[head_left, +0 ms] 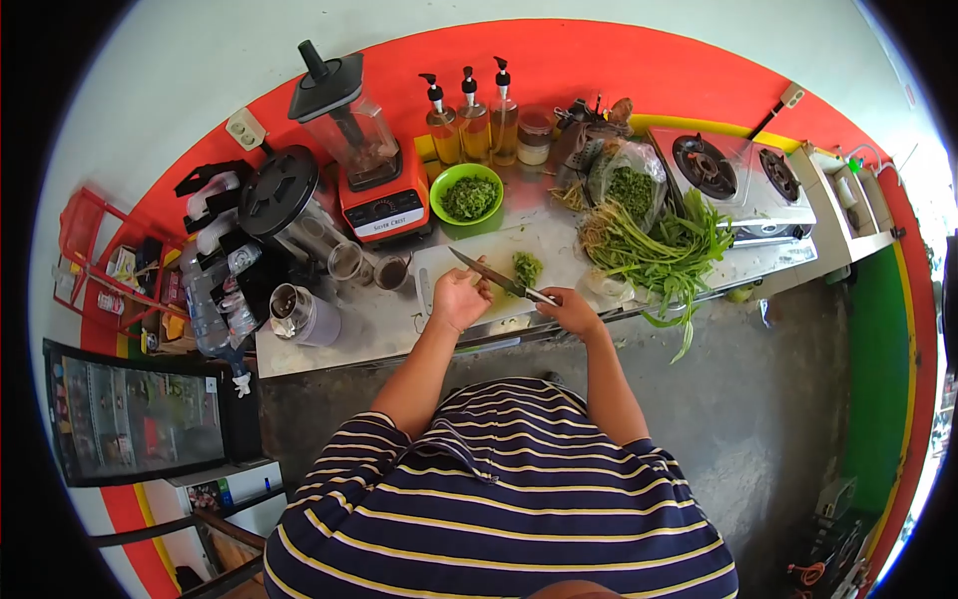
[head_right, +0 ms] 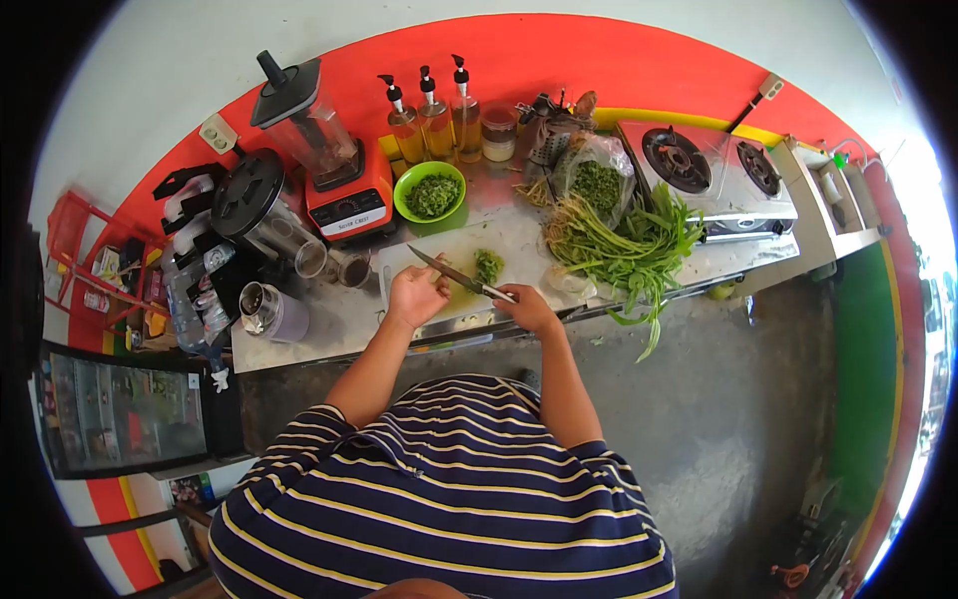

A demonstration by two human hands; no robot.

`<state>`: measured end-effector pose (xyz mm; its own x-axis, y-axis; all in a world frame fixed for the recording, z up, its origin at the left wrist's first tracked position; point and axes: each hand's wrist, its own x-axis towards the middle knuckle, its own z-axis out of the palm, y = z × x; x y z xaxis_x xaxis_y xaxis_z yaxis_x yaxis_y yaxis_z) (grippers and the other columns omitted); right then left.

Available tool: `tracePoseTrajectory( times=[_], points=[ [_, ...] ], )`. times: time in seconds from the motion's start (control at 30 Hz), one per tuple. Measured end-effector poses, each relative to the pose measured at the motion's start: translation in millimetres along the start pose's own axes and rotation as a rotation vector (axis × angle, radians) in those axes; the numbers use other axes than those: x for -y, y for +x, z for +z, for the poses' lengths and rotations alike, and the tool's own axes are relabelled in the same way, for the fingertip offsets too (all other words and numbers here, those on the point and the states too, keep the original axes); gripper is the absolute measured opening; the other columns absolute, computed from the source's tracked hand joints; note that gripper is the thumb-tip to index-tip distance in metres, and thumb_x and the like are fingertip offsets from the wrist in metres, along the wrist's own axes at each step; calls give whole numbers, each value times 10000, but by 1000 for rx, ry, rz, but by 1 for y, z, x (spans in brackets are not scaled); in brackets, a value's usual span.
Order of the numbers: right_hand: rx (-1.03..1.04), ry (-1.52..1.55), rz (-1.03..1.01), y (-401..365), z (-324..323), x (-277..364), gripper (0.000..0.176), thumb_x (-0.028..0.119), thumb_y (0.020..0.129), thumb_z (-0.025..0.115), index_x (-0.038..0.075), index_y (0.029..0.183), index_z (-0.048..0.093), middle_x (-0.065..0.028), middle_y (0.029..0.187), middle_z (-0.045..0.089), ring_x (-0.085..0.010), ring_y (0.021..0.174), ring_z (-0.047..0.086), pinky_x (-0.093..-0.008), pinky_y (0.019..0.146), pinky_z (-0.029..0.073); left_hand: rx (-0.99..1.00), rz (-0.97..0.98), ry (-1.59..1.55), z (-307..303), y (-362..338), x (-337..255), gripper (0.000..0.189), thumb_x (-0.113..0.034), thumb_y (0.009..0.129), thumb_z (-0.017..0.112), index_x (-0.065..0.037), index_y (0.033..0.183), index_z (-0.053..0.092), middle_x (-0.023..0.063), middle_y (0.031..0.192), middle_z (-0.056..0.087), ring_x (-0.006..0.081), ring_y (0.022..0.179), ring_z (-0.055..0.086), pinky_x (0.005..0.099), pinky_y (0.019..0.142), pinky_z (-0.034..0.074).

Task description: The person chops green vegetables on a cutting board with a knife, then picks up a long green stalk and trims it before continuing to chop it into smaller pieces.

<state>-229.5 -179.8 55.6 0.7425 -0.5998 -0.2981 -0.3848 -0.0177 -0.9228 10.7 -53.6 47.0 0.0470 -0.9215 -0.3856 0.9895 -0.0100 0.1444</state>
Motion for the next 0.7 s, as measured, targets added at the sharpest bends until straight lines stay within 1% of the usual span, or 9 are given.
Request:
tracePoseTrajectory(
  times=[0.13, 0.27, 0.33, 0.37, 0.4, 0.47, 0.53, 0.67, 0.7],
  points=[
    [-47, 48, -37, 1, 12, -25, 243, 166, 899, 699, 26, 1097, 681, -8, 810, 646, -101, 731, 525, -288, 696, 437, -108, 13, -120, 12, -14, 6, 565, -200, 793, 605, -55, 1334, 536, 121, 1123, 513, 210, 885, 460, 329, 783, 393],
    [-223, -123, -22, -2, 11, -21, 307, 242, 900, 692, -1, 1088, 682, -93, 808, 667, -164, 715, 569, -320, 701, 461, -107, 34, -106, 17, -24, 10, 577, -243, 846, 584, -68, 1389, 502, 148, 1186, 507, 217, 880, 473, 318, 808, 410],
    [-345, -133, -89, -3, 5, -11, 313, 300, 890, 680, 29, 1047, 695, -131, 726, 647, -243, 674, 614, -367, 659, 475, -296, 64, 125, 16, -21, 10, 448, -269, 887, 584, -80, 1294, 581, 97, 1098, 572, 159, 781, 487, 281, 709, 414],
    [-304, -61, -4, -9, -1, -1, 297, 303, 885, 679, 51, 1039, 703, -156, 754, 670, -312, 697, 634, -406, 673, 486, -294, 57, 136, 11, -17, 10, 448, -269, 887, 584, -80, 1294, 581, 97, 1098, 572, 159, 781, 487, 281, 709, 414],
    [-313, -55, -5, -13, -6, 5, 297, 303, 885, 679, 51, 1039, 703, -156, 754, 670, -312, 697, 634, -406, 673, 486, -407, 154, 283, -1, -10, 11, 359, -264, 901, 594, -94, 1216, 616, 60, 1010, 586, 130, 722, 479, 268, 651, 407],
    [-279, -436, -87, -22, -15, 11, 277, 293, 884, 678, 68, 1043, 709, -171, 805, 688, -359, 745, 647, -438, 688, 491, -517, 249, 441, -5, -3, 14, 275, -259, 915, 603, -107, 1139, 650, 24, 922, 600, 101, 663, 471, 256, 594, 401],
    [-300, -337, -100, -32, -24, 21, 277, 282, 883, 680, 65, 1056, 698, -176, 831, 692, -370, 771, 650, -445, 701, 494, -744, 482, 737, 5, 8, 18, 169, -245, 916, 616, -132, 1032, 668, -22, 834, 592, 66, 625, 445, 260, 537, 369],
    [-340, -335, -68, -48, -66, 37, 286, 222, 875, 697, 41, 1094, 655, -171, 846, 671, -326, 772, 627, -405, 712, 478, -554, 598, 1097, 40, 37, 37, 209, -173, 914, 611, -59, 1080, 665, 14, 893, 630, 107, 710, 518, 267, 611, 414],
    [-351, -258, -82, -51, -78, 36, 320, 232, 865, 704, 47, 1116, 633, -172, 918, 697, -353, 846, 655, -423, 755, 495, -546, 604, 1098, 48, 48, 43, 209, -173, 914, 611, -59, 1080, 665, 14, 893, 630, 107, 710, 518, 267, 611, 414]
  ],
)
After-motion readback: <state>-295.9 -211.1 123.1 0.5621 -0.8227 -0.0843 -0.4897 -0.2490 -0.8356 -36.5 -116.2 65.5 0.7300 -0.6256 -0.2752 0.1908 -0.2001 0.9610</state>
